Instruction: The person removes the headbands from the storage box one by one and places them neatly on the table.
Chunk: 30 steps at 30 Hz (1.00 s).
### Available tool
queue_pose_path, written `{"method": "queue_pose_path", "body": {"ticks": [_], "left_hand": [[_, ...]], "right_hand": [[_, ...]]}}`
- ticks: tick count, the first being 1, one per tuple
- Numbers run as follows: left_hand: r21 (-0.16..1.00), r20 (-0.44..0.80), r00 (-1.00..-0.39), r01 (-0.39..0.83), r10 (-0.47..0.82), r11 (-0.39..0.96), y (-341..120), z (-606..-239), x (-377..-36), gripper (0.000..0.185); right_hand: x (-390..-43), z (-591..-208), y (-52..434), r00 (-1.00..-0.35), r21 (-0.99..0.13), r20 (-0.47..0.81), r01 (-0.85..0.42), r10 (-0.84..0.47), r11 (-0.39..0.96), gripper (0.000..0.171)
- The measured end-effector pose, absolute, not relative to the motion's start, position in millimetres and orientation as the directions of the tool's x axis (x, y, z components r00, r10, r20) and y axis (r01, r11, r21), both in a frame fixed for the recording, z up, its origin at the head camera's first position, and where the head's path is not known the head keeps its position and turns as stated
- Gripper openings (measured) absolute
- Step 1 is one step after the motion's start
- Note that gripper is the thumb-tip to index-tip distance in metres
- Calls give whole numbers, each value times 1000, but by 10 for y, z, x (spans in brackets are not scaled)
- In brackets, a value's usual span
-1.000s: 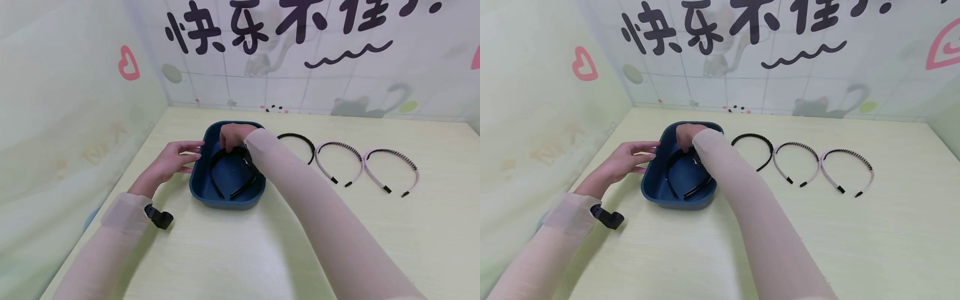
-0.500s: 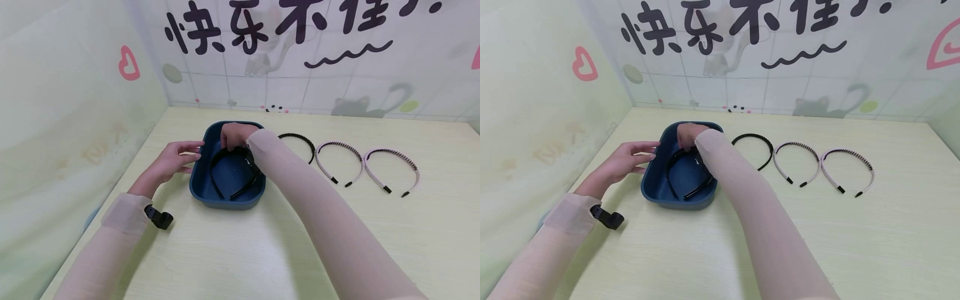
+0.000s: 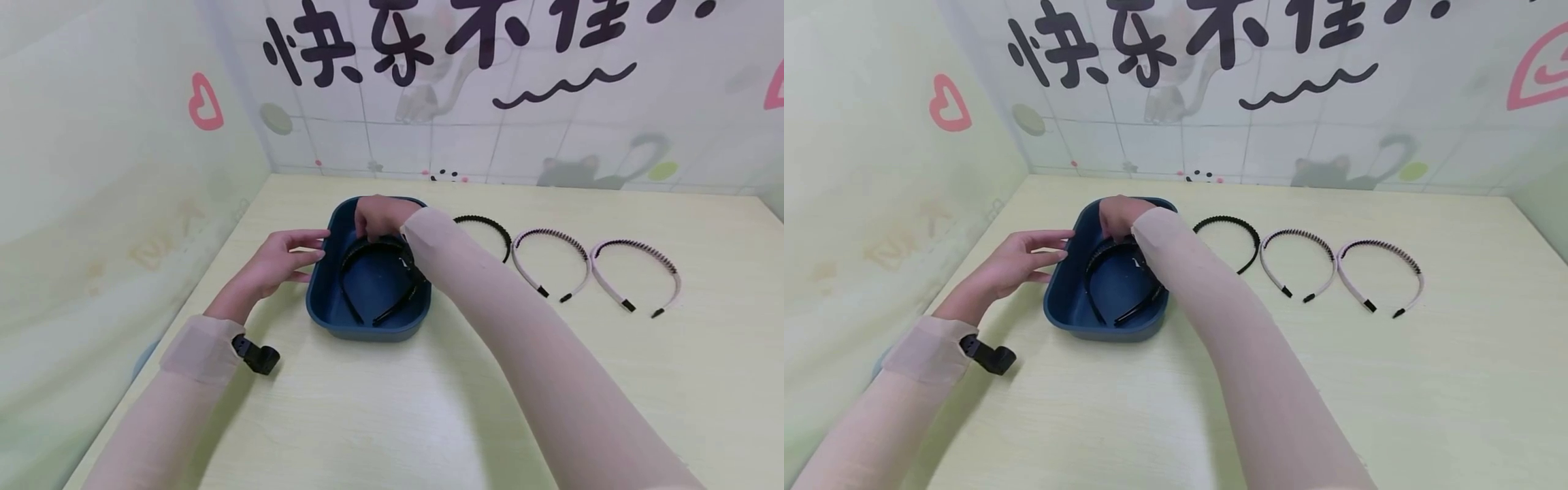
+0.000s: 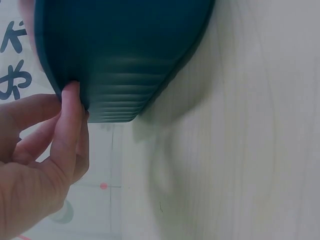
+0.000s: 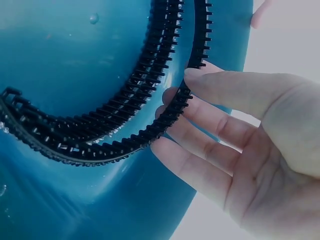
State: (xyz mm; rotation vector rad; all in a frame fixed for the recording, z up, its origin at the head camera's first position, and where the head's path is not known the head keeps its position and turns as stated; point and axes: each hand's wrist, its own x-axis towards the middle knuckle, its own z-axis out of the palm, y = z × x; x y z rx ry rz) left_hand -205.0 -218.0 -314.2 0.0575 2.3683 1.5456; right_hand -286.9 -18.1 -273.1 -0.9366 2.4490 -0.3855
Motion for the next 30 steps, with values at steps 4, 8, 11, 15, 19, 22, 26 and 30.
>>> {"method": "queue_pose_path", "body": {"ticks": [4, 8, 11, 15, 19, 22, 26, 30], "left_hand": [[898, -234, -951, -132, 203, 420, -2182, -3140, -2049, 46], [896, -233, -951, -130, 201, 424, -2188, -3135, -2047, 45], [896, -235, -951, -132, 200, 424, -2191, -3133, -2047, 45], [897, -237, -951, -134, 200, 422, -2184, -3131, -2045, 45], [898, -236, -951, -135, 199, 420, -2176, -3137, -2050, 45], [897, -234, -952, -133, 199, 421, -2176, -3139, -2052, 45], [895, -236, -952, -133, 197, 427, -2180, -3137, -2050, 45], [892, -241, -950, -137, 197, 430, -2173, -3122, -2043, 45]], "right_hand": [[-2864, -2704, -185, -644, -413, -327, -561, -691, 718, 28], [-2856, -2676, -186, -641, -411, -313, -574, -701, 708, 28], [-2852, -2654, -184, -638, -405, -309, -583, -706, 704, 28], [-2838, -2620, -173, -629, -389, -307, -602, -714, 698, 27], [-2829, -2594, -155, -622, -376, -312, -614, -719, 694, 26], [-2825, -2584, -146, -620, -371, -312, -618, -720, 693, 25], [-2815, -2576, -127, -615, -368, -302, -630, -729, 684, 25], [-2792, -2562, -87, -612, -372, -275, -644, -742, 669, 24]]}}
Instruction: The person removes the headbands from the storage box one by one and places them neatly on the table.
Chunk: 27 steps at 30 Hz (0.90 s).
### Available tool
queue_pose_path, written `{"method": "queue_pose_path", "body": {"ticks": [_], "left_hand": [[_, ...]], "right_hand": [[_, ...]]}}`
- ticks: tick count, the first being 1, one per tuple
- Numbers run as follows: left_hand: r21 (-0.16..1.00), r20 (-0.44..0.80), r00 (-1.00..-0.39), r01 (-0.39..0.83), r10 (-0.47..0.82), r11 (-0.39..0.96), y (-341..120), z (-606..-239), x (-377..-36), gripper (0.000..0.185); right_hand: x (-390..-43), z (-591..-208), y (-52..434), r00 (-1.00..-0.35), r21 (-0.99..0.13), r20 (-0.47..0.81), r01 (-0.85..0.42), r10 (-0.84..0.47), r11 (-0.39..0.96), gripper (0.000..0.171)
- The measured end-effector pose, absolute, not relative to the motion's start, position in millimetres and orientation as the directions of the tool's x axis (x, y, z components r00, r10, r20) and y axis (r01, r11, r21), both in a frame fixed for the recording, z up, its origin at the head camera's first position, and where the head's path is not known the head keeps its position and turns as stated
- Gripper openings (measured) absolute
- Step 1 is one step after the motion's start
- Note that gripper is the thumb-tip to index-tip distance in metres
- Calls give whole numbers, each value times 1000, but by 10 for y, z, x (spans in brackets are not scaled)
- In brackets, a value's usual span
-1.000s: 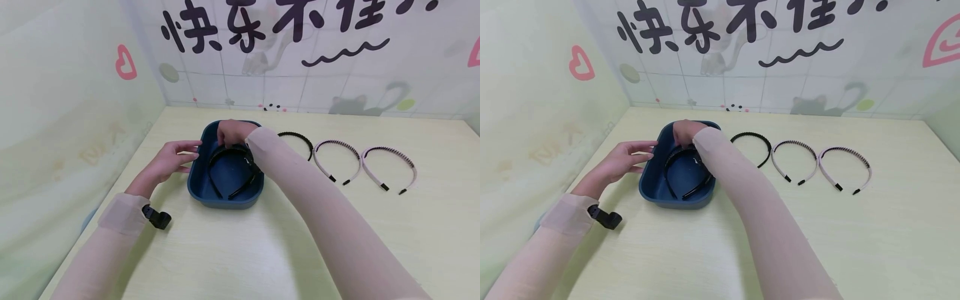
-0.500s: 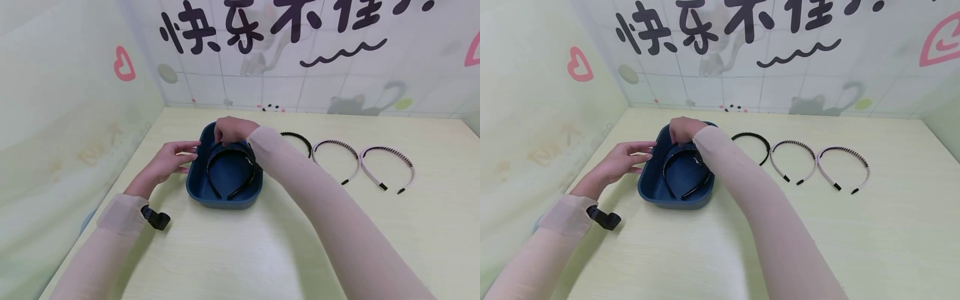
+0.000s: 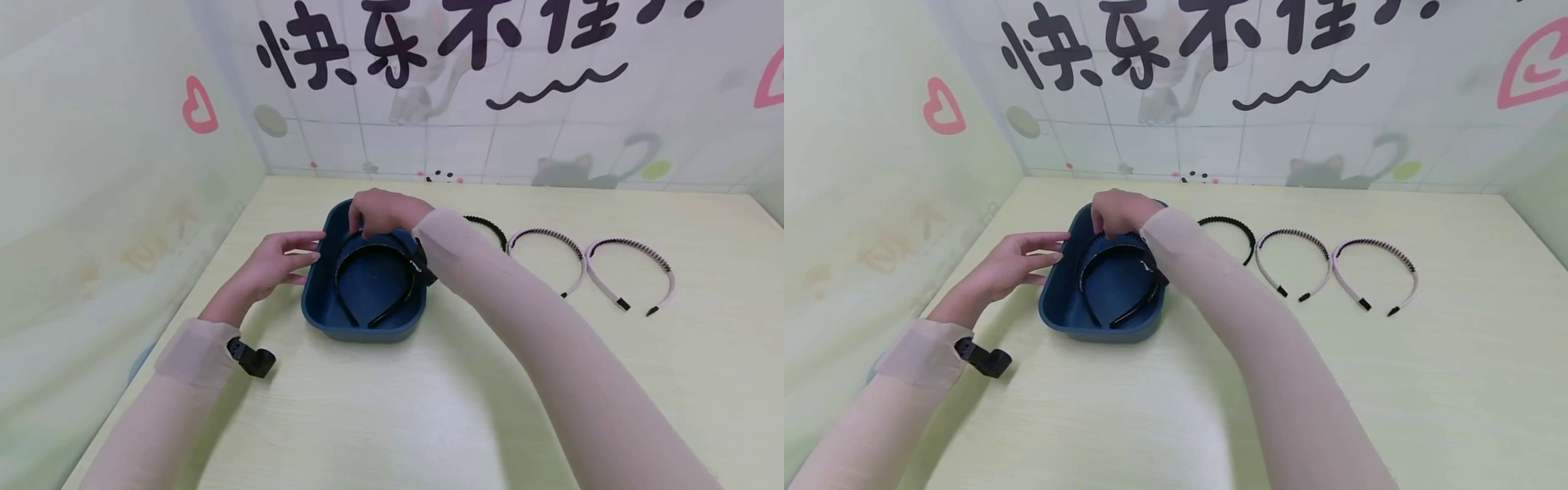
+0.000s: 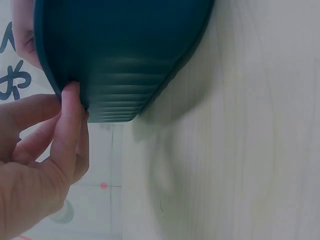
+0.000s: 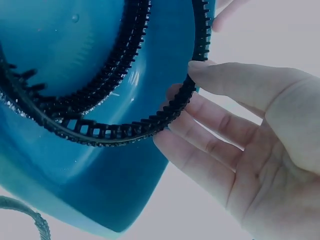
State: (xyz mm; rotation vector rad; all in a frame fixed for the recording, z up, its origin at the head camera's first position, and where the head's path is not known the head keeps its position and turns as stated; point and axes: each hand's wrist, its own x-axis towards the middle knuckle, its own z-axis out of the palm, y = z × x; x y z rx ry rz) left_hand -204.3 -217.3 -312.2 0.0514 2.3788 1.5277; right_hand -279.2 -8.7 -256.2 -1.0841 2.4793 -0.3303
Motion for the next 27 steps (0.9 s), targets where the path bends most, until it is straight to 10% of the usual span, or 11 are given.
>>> {"method": "queue_pose_path", "body": {"ticks": [27], "left_hand": [[890, -238, -952, -134, 193, 437, -2170, -3123, -2036, 46]], "right_hand": [[-2652, -2448, 166, -622, -366, -172, -680, -764, 636, 26]]}}
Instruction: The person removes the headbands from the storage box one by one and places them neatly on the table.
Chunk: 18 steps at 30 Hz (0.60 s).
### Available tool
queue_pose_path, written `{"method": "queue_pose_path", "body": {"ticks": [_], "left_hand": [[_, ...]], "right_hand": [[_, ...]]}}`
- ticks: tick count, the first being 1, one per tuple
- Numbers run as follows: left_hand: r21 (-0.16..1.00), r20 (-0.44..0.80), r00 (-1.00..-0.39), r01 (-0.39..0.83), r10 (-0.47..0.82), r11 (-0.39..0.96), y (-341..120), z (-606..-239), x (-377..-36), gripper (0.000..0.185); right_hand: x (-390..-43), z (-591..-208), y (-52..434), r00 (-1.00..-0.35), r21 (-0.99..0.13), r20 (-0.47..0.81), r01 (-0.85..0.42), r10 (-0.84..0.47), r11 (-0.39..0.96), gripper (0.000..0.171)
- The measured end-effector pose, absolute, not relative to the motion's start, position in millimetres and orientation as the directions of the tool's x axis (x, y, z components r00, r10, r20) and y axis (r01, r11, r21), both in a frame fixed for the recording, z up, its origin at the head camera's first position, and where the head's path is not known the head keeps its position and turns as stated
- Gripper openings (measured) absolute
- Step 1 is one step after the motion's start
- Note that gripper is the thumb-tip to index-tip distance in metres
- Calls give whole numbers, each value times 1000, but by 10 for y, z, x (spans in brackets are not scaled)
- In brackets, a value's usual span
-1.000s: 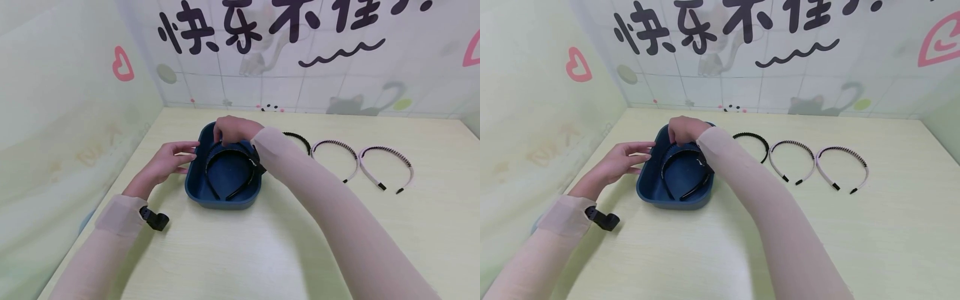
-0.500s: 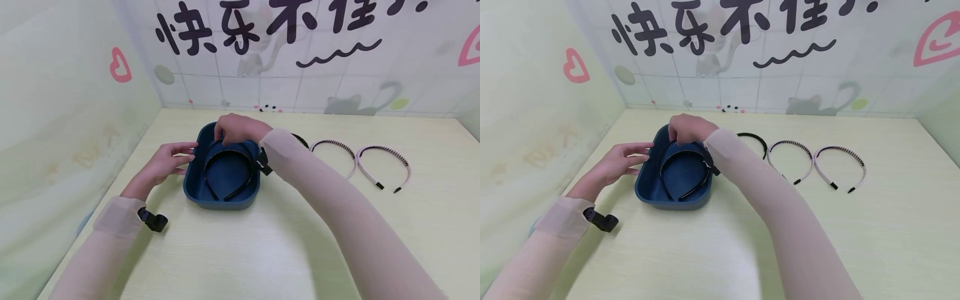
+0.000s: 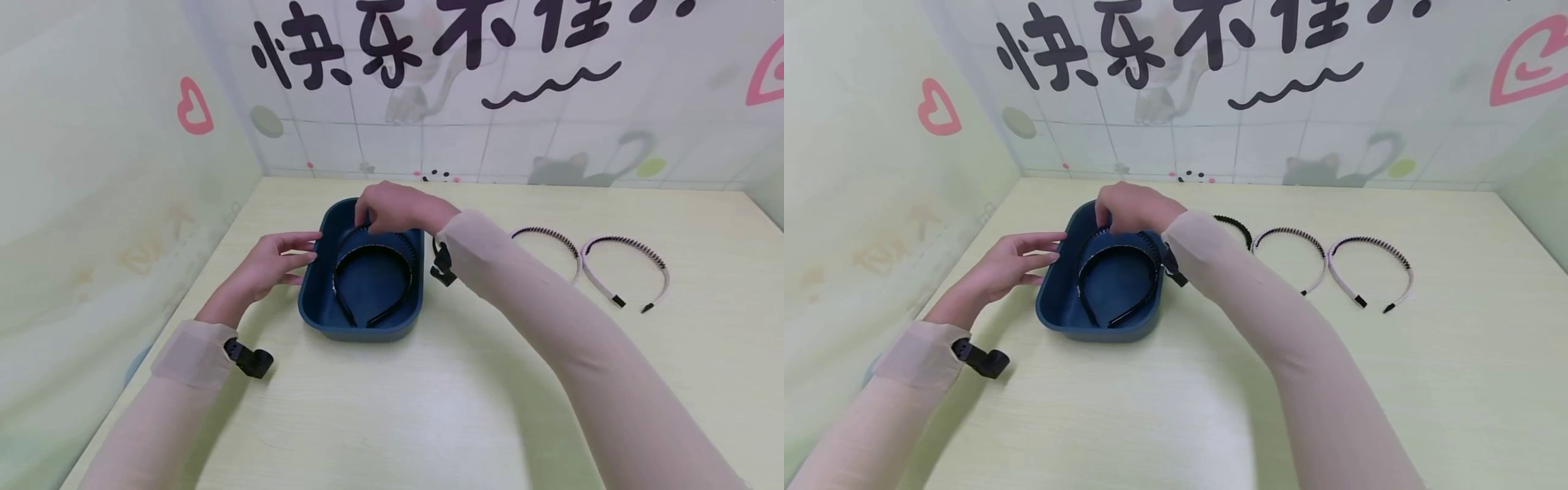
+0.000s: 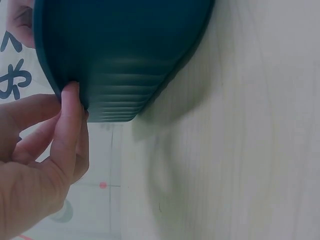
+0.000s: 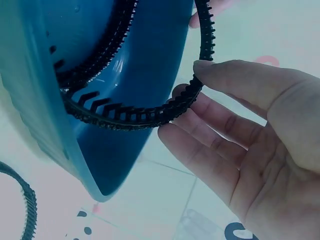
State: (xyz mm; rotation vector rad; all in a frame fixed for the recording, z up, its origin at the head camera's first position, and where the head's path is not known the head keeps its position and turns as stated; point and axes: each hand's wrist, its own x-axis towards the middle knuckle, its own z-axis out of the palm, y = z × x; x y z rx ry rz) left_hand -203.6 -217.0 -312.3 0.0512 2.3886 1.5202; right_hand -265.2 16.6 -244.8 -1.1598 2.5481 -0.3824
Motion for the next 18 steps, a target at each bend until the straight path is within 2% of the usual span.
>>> {"method": "queue_pose_path", "body": {"ticks": [18], "left_hand": [[884, -245, -951, -139, 190, 446, -2171, -3109, -2034, 46]], "right_hand": [[-2577, -2225, 307, -602, -357, -48, -735, -797, 577, 26]]}}
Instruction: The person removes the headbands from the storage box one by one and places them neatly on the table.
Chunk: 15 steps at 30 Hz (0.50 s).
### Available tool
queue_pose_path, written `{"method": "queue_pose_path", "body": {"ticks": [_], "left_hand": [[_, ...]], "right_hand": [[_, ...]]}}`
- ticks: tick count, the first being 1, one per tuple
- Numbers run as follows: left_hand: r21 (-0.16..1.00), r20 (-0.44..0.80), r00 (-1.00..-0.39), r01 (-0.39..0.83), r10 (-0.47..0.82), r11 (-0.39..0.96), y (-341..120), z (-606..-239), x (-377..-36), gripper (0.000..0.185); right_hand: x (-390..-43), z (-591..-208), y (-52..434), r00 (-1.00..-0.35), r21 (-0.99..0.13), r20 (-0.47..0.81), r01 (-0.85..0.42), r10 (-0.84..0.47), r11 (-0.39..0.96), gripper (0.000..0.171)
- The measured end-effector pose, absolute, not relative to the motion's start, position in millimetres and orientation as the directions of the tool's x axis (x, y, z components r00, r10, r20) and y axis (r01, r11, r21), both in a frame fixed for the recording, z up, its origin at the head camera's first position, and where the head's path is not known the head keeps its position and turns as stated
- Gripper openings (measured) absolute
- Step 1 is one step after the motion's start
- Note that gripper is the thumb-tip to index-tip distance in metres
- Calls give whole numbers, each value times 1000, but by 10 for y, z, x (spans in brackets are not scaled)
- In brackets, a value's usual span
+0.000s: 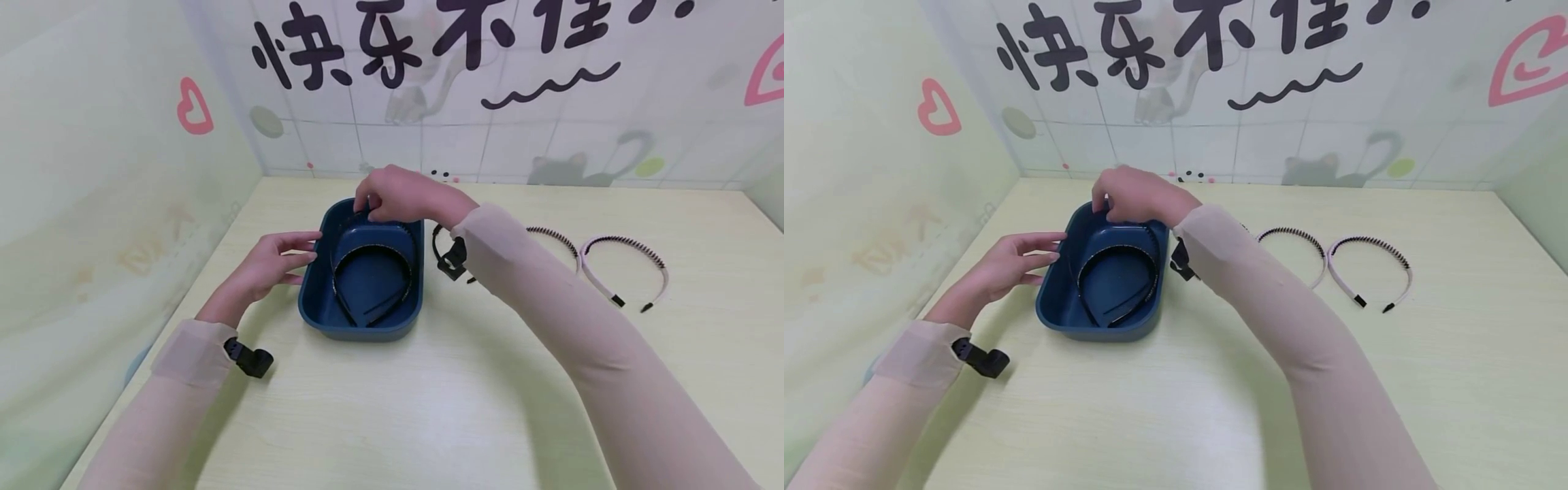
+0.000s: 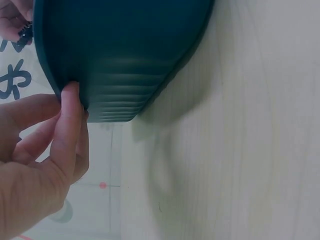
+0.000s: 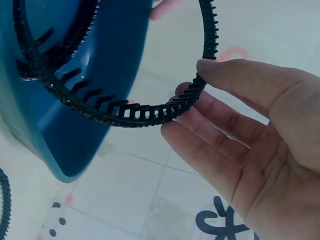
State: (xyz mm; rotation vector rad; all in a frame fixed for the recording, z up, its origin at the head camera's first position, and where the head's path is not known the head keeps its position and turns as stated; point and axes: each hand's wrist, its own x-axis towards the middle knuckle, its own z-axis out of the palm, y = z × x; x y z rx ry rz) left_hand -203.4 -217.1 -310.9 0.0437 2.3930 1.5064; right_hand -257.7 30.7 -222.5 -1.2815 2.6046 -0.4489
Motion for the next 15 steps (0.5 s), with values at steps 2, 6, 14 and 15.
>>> {"method": "queue_pose_path", "body": {"ticks": [2, 6, 14, 15], "left_hand": [[884, -245, -951, -139, 189, 447, -2171, -3111, -2037, 46], [883, -247, -951, -141, 188, 447, -2173, -3112, -2036, 46], [883, -251, -949, -145, 189, 447, -2174, -3103, -2029, 46], [883, -252, -949, -145, 189, 446, -2174, -3102, -2029, 46]], "right_hand": [[-2566, -2190, 327, -596, -365, -37, -739, -802, 566, 26], [-2546, -2135, 358, -593, -390, -22, -736, -805, 553, 25], [-2473, -2023, 414, -585, -366, -2, -754, -811, 545, 25], [-2460, -2004, 424, -584, -364, 2, -757, -812, 543, 25]]}}
